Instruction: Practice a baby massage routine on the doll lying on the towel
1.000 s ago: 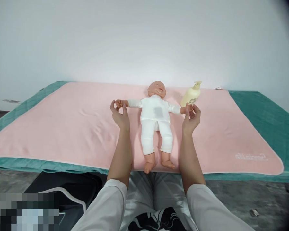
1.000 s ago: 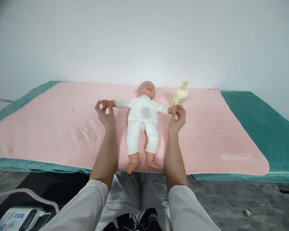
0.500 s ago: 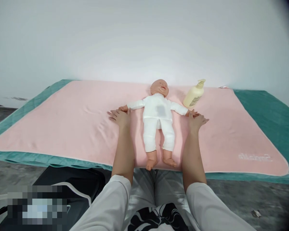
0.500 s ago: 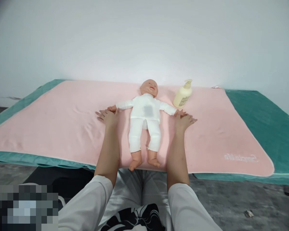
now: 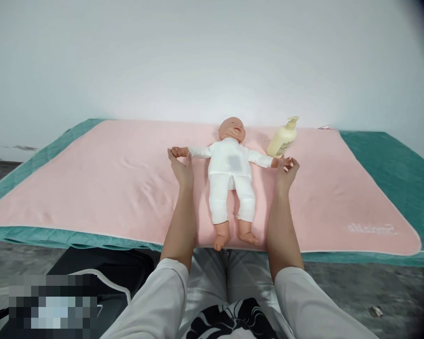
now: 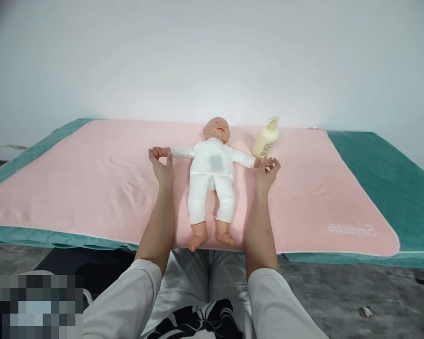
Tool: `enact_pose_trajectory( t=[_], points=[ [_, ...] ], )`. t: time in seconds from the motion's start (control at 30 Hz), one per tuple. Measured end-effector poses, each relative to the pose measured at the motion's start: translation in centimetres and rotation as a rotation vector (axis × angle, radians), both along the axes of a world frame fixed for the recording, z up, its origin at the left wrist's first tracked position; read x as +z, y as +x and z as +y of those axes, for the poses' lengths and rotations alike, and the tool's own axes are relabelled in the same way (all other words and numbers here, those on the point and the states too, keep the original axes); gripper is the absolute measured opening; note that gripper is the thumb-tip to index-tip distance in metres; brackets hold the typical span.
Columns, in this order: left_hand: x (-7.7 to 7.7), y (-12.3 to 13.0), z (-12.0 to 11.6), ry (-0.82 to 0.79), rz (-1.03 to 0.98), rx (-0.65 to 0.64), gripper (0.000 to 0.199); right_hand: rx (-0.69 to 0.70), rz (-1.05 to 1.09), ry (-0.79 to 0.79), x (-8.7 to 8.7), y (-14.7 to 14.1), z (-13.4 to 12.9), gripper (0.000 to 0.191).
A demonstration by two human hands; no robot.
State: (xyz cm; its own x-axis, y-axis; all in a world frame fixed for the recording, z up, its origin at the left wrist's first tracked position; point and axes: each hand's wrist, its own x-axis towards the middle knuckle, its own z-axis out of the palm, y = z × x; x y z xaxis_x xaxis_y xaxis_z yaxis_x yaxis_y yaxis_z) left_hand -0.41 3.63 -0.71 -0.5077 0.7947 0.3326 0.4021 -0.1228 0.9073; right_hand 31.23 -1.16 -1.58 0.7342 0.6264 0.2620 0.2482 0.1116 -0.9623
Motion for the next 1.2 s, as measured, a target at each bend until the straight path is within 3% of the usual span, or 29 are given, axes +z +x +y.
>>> enact_pose_trajectory(
  t=[0.13,0.27,0.43,0.63,0.87,1.2],
  points=[
    [0.8,2.1,-1.3,0.299,-0.027,-0.032,0.059,0.030,-0.068,0.219,0.4,-1.9,0.2,0.045],
    [1.3,4.5,-2.5,0.391,0.028,-0.149,0.043,0.209,-0.219,0.369,0.0,-4.4,0.1,0.046],
    [1.1,6.2,-2.7,0.402,0.304,-0.354,0.039,0.482,-0.467,0.350,-0.4,-6.0,-0.2,0.040],
    [1.5,6.1,-2.4,0.378,0.539,-0.545,0.038,0.658,-0.567,0.288,0.0,-5.9,-0.5,0.050],
    [1.4,6.4,-2.3,0.349,0.679,-0.672,0.038,0.695,-0.601,0.113,0.0,-5.6,-0.3,0.057],
    [1.2,6.5,-2.7,0.321,0.614,-0.610,0.030,0.684,-0.511,0.172,0.0,-5.7,-0.4,0.055]
  ],
)
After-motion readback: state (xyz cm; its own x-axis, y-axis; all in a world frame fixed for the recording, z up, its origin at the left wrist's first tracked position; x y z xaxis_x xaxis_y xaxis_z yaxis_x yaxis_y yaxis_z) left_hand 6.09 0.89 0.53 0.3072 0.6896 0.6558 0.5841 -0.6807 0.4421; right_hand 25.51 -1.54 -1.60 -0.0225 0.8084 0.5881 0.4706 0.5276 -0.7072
